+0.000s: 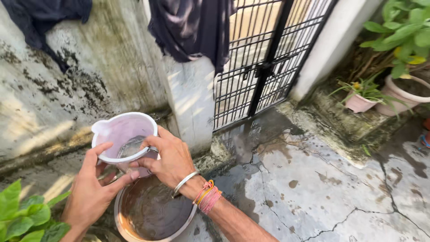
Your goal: The person scoops water from a large plastic basin using a small pink mug and pours it onto several potted plants and at the base of trees in a courtyard.
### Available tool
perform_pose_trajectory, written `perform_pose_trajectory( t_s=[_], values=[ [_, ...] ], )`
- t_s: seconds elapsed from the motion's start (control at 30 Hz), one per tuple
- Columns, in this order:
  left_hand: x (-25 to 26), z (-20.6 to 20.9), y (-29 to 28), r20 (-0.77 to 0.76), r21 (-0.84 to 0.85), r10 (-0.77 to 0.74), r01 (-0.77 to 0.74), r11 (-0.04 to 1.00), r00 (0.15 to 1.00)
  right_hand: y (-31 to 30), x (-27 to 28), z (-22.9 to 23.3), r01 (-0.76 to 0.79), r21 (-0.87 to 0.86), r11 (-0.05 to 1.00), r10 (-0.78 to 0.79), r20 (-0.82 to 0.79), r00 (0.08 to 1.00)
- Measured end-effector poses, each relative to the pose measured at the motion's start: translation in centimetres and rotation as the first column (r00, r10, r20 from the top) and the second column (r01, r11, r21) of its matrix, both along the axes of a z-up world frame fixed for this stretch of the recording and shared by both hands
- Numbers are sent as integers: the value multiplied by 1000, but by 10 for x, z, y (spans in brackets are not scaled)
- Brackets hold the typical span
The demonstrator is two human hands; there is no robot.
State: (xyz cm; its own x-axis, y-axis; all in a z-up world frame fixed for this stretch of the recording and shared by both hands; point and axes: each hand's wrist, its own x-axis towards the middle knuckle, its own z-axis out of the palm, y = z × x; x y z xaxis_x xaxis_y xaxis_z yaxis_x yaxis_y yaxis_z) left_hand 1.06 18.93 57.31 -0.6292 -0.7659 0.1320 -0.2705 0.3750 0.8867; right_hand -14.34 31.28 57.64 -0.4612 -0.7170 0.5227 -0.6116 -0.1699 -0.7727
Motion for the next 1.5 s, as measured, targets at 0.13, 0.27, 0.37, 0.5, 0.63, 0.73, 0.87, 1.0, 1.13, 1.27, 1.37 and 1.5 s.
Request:
perform_pose_trajectory(
  t_s=[0.13,0.27,0.37,0.5,0.63,0.73,0.87,1.0,1.13,1.27,1.37,1.5],
  values=[
    [-9,40,41,116,-146,85,-68,987,990,45,1,33,39,-57,998,-38,11,999],
    [-19,59,75,67,-142,-27,37,989,997,89,-4,51,82,-50,995,-83,-20,996],
    [-29,69,104,140,-242,32,3,970,990,124,-8,60,121,-2,993,-121,-13,993],
    [-46,73,157,-139,-286,-69,26,958,988,181,-15,67,121,-66,990,-124,-36,992],
    [-54,78,214,-66,-292,11,-30,956,998,243,-23,74,111,-58,992,-114,-58,992],
    [-65,74,251,-93,-347,-35,0,938,995,295,-25,79,166,-54,985,-168,-46,985],
    [-98,46,268,-244,-388,-239,131,912,940,364,-28,85,241,-50,969,-244,-83,966],
    [-141,-8,250,25,-808,-457,287,515,889,437,-50,78,279,-55,959,-284,-215,934],
    [-227,-35,228,291,-883,-631,456,112,719,500,-81,70,373,-73,925,-379,-238,894],
    [-306,-55,290,297,-888,-663,455,73,687,559,-121,63,455,-77,887,-461,-220,860],
    [-331,-40,370,177,-918,-664,364,155,727,602,-154,56,496,-108,861,-508,-182,842],
    [-402,-29,493,-87,-344,-487,432,834,869,663,-203,47,581,-93,809,-588,-156,794]
  ],
)
